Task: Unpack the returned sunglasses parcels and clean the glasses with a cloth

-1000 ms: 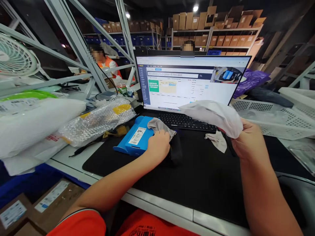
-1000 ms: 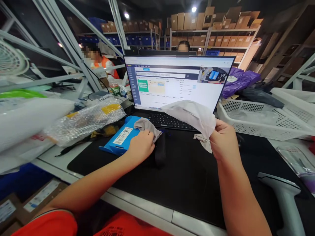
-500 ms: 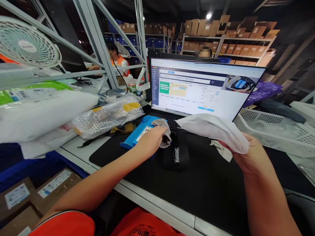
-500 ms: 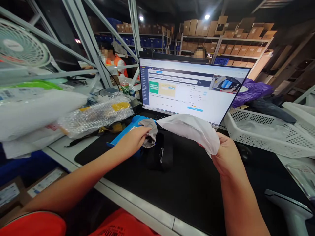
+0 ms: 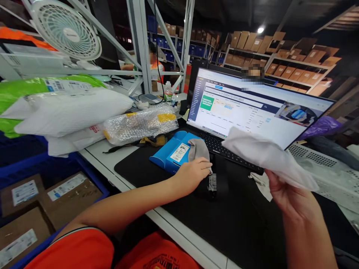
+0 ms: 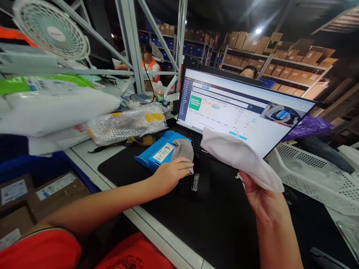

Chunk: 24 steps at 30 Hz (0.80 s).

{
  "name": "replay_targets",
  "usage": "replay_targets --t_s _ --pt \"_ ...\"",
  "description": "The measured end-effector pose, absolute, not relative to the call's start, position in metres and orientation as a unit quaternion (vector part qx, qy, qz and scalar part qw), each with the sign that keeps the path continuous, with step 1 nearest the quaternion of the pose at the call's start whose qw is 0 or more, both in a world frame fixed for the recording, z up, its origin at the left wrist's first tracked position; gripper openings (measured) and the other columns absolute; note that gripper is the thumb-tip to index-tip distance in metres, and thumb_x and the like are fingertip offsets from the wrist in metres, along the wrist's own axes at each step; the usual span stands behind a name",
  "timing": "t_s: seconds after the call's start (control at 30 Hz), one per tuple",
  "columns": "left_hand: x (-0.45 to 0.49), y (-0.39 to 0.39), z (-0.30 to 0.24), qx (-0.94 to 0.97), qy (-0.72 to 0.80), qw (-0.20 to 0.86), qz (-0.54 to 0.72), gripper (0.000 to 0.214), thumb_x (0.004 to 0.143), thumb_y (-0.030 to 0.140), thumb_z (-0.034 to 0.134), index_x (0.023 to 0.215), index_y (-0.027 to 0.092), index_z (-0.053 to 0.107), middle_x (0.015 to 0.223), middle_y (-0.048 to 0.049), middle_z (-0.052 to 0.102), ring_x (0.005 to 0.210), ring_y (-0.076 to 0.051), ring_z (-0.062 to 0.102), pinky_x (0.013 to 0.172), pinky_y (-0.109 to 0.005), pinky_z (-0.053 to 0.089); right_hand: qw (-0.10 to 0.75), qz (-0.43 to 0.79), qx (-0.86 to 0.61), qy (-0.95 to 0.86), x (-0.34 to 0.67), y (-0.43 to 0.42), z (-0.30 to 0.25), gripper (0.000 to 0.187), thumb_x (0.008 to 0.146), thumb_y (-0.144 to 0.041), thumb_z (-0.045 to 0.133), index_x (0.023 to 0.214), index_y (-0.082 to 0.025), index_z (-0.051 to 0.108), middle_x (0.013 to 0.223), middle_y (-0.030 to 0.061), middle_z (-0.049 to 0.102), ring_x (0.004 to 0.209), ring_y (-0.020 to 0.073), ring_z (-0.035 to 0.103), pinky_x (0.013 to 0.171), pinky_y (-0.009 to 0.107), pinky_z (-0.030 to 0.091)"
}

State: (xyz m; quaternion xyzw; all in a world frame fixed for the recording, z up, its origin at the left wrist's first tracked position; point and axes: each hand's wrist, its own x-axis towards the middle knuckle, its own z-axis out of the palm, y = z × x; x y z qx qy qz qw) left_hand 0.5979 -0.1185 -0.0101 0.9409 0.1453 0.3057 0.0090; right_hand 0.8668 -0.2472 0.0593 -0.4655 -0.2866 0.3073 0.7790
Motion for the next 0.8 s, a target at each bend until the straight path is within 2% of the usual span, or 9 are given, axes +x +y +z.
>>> replay_targets --t_s 0.1,0.2,0.3,0.37,0.47,0.63,0.73,0.8 --pt "0.61 -0.121 -0.002 0.926 0.192 0.1 0.31 0.038 0.084 -0.002 0.052 0.11 0.017 0.073 0.13 -0.0079 0.07 0.122 -0.024 0.062 0.094 -0.041 0.061 0.797 0.267 -0.462 -0.282 0.87 -0.253 0.065 0.048 0.072 -0.027 0.087 0.118 -0.029 0.073 0.133 -0.0003 0.07 0.116 0.0177 0.069 0.081 0.017 0.064" --pt "0.617 -0.115 0.007 0.885 0.247 0.209 0.335 0.053 0.076 -0.006 0.049 0.119 0.017 0.07 0.14 -0.0094 0.064 0.127 -0.027 0.061 0.108 -0.048 0.053 0.79 0.248 -0.484 -0.285 0.864 -0.269 0.051 0.042 0.078 -0.026 0.082 0.119 -0.029 0.073 0.132 0.0007 0.07 0.118 0.0186 0.068 0.084 0.02 0.064" --pt "0.624 -0.109 0.013 0.834 0.252 0.321 0.37 0.063 0.069 -0.008 0.053 0.126 0.014 0.067 0.144 -0.0134 0.06 0.132 -0.028 0.059 0.115 -0.047 0.047 0.74 0.273 -0.531 -0.309 0.848 -0.293 0.017 0.032 0.078 -0.031 0.08 0.109 -0.025 0.078 0.116 0.0057 0.077 0.108 0.0252 0.073 0.082 0.03 0.065" --pt "0.628 -0.109 0.011 0.815 0.231 0.361 0.391 0.062 0.069 -0.005 0.059 0.129 0.012 0.065 0.146 -0.0171 0.057 0.134 -0.03 0.058 0.114 -0.048 0.048 0.693 0.278 -0.57 -0.343 0.837 -0.306 -0.004 0.03 0.072 -0.033 0.084 0.101 -0.023 0.081 0.102 0.0087 0.08 0.096 0.0293 0.075 0.078 0.034 0.065" --pt "0.632 -0.117 0.004 0.821 0.186 0.351 0.41 0.061 0.073 -0.001 0.06 0.132 0.012 0.062 0.15 -0.0185 0.053 0.136 -0.03 0.056 0.116 -0.051 0.046 0.632 0.217 -0.622 -0.409 0.827 -0.315 -0.019 0.031 0.066 -0.029 0.086 0.095 -0.021 0.082 0.096 0.0096 0.08 0.084 0.03 0.076 0.073 0.035 0.065" --pt "0.629 -0.13 -0.009 0.843 0.153 0.329 0.397 0.074 0.067 -0.005 0.056 0.138 0.015 0.056 0.153 -0.017 0.05 0.14 -0.029 0.052 0.116 -0.051 0.045 0.501 -0.012 -0.638 -0.584 0.814 -0.31 -0.007 0.02 0.078 -0.018 0.073 0.094 -0.024 0.083 0.101 0.0074 0.079 0.084 0.0262 0.077 0.068 0.03 0.065" --pt "0.627 -0.132 -0.014 0.848 0.135 0.302 0.415 0.08 0.066 -0.007 0.053 0.143 0.016 0.05 0.156 -0.0163 0.046 0.144 -0.028 0.046 0.118 -0.052 0.043 0.466 -0.123 -0.58 -0.657 0.803 -0.307 -0.001 0.033 0.082 -0.01 0.066 0.108 -0.026 0.08 0.105 0.0075 0.079 0.089 0.0242 0.077 0.078 0.031 0.066" --pt "0.627 -0.133 -0.016 0.851 0.125 0.279 0.428 0.083 0.067 -0.008 0.049 0.146 0.017 0.047 0.157 -0.0161 0.044 0.146 -0.028 0.043 0.119 -0.054 0.042 0.456 -0.141 -0.569 -0.67 0.796 -0.306 0.002 0.04 0.084 -0.007 0.064 0.116 -0.026 0.077 0.109 0.0078 0.078 0.093 0.0236 0.077 0.082 0.031 0.066"
